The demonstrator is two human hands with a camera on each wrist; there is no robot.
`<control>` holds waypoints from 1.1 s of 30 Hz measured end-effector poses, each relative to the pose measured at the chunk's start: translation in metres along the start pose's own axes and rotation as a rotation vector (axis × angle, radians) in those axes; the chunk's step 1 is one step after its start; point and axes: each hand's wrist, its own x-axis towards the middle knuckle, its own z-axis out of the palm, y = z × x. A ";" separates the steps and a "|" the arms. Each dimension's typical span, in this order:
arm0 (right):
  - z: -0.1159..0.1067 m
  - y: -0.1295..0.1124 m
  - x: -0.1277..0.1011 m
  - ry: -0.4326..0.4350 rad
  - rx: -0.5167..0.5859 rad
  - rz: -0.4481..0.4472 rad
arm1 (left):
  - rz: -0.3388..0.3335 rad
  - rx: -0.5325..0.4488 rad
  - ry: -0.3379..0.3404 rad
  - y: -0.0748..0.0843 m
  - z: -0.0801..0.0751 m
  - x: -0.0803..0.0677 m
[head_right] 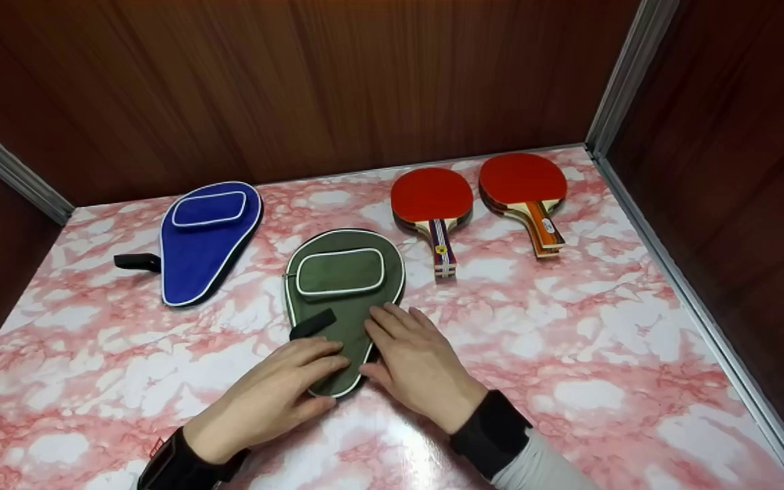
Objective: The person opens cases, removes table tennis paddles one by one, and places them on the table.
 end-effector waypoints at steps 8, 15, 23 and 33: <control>-0.003 0.005 0.013 -0.061 -0.002 -0.006 | -0.015 0.076 -0.007 -0.002 -0.001 0.009; -0.008 0.020 0.040 -0.118 0.009 -0.013 | -0.056 0.120 0.001 -0.011 0.001 0.024; -0.007 0.038 0.072 -0.123 -0.010 -0.024 | -0.133 0.147 -0.035 -0.027 0.005 0.046; -0.006 0.036 0.070 -0.046 -0.027 0.062 | -0.194 0.129 -0.050 -0.046 0.003 0.072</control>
